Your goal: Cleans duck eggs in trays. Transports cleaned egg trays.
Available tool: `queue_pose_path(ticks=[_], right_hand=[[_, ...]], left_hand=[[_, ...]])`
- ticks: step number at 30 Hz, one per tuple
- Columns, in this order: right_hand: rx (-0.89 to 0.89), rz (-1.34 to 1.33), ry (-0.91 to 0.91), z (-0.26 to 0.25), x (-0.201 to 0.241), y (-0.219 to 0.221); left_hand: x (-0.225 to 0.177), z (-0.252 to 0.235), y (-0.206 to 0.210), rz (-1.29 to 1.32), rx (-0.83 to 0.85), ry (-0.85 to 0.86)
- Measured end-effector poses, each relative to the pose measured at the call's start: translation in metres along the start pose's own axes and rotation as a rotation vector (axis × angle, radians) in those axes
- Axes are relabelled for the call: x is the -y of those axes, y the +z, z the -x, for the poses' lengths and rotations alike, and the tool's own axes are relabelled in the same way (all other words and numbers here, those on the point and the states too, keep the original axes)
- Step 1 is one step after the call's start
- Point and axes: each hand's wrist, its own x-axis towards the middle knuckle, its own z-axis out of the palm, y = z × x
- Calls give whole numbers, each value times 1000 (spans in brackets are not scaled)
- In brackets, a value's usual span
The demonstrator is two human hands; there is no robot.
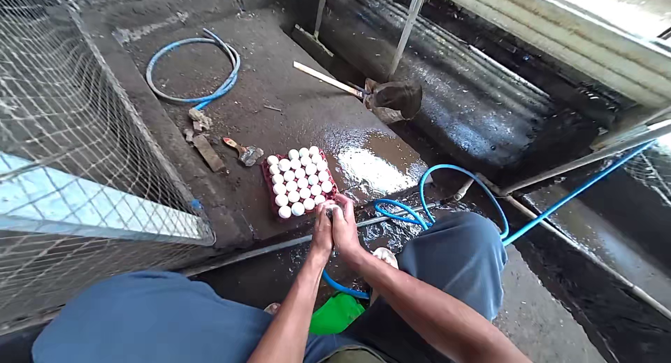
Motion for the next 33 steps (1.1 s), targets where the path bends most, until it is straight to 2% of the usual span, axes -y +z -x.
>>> queue_pose_path(ticks=[1,4,6,8,11,13,15,16,19,20,24,27,31,33], right_hand=[[3,6,-4,2,-1,0],[-75,-45,137,-19,1,-1],[-52,-42,57,-6,3,3],[-2,3,4,3,2,1],[36,4,209,-31,13,-4],[78,-65,344,-40,11,-5],[75,-145,397,-37,12,-2],[47,-149,374,-32,12,0],[75,68,96,-12,14,4],[66,89,62,-11,14,5],[-59,-104,210,-30,9,5],[9,-24,95,-6,9,10],[-46,-107,217,-25,9,7],[25,-15,117,-10,11,9]], left_hand=[[0,1,-1,0,6,-33],[1,-1,3,4,-23,-111],[0,-4,2,56,-25,-50],[-3,0,-3,78,5,-117],[-4,-7,-1,142,-21,-266],[4,-10,-5,211,30,-251],[6,-14,-11,155,27,-204],[7,-15,-13,136,19,-180],[5,-15,-12,140,-31,-119],[4,-14,-9,115,-60,-127],[3,-11,-1,-18,-137,-149],[-1,-10,-4,-43,-160,-95],[-1,-12,-4,-81,-112,-123],[-2,-11,-3,-94,-143,-71]])
